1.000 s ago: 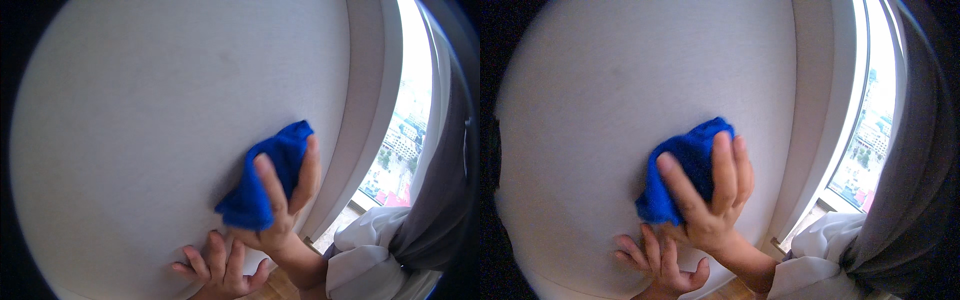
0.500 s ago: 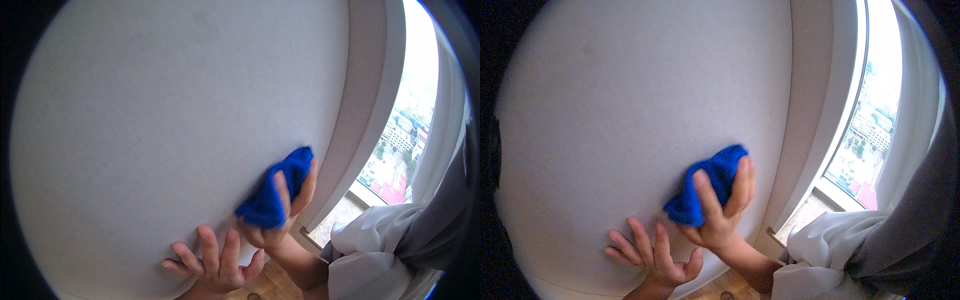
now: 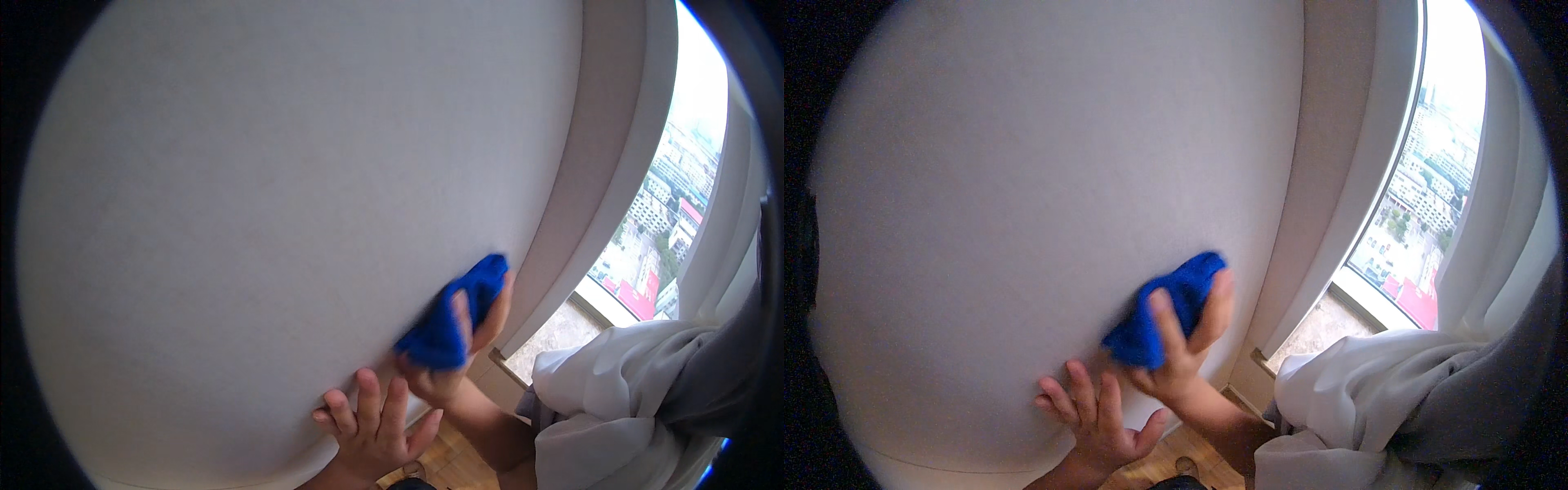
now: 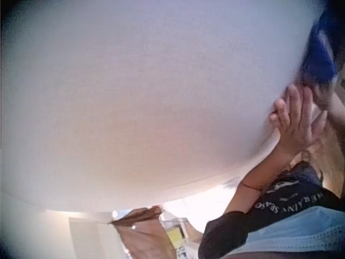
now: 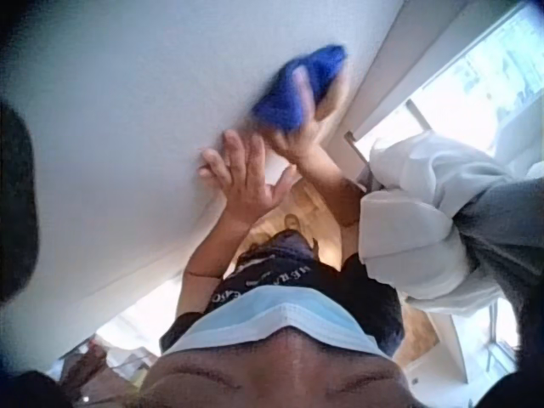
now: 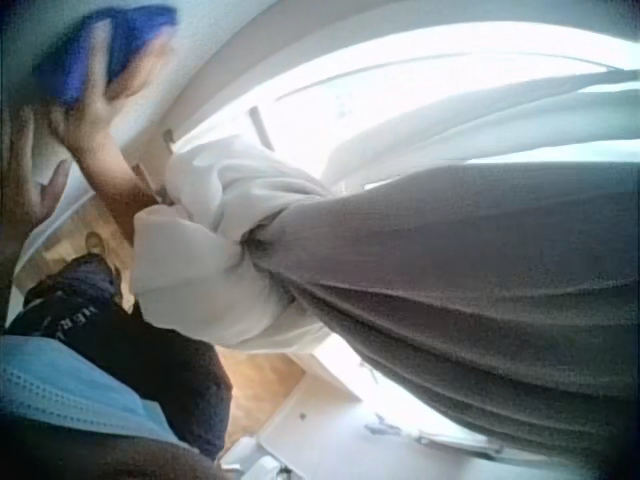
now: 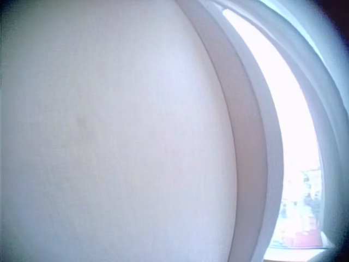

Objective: The person wipes a white wall and a window sill using a blue cloth. The person moves the cloth across the wall in circular and linear motions, then wipes the window sill near a large window.

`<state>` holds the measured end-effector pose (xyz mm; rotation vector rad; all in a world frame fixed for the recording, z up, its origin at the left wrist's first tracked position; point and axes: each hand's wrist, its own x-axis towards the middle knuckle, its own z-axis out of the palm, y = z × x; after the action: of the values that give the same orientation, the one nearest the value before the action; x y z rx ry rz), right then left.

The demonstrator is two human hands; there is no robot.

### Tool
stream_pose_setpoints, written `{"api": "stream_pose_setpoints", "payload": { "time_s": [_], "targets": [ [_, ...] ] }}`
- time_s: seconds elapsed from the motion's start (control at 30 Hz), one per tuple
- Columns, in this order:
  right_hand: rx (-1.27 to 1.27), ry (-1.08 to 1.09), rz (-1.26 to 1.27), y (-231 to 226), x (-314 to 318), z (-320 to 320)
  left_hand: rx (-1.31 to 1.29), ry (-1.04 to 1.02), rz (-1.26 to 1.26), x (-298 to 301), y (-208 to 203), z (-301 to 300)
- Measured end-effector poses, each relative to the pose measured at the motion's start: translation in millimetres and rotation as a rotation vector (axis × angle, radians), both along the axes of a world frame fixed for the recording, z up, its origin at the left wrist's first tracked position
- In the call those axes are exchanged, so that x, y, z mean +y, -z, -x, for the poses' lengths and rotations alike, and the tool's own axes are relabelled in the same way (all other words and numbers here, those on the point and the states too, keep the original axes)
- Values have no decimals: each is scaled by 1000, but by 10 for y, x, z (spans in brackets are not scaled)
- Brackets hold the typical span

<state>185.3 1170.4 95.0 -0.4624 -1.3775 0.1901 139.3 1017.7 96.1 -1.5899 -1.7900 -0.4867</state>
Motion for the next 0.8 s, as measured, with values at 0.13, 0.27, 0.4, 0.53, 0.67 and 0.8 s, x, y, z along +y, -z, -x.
{"api": "stream_pose_setpoints", "payload": {
  "time_s": [0.13, 0.27, 0.4, 0.53, 0.67, 0.8],
  "targets": [
    [-69, 44, -171, 337, -3, 44, 52, -8, 39, -19, 26, 19],
    [-31, 1, -81, 414, 80, -7, 75, -12, 12, -26, -6, 23],
    [-9, -69, 83, 308, -49, -16, 74, -33, 94, -133, -79, 21],
    [-41, -138, 106, 305, -297, 126, -38, -17, 124, -258, -74, -5],
    [-175, -49, -44, 363, -735, 173, -191, -14, 6, -549, -149, -36],
    [-187, -26, -174, 362, -715, 228, -98, -103, -36, -693, -39, 56]
  ]
}}
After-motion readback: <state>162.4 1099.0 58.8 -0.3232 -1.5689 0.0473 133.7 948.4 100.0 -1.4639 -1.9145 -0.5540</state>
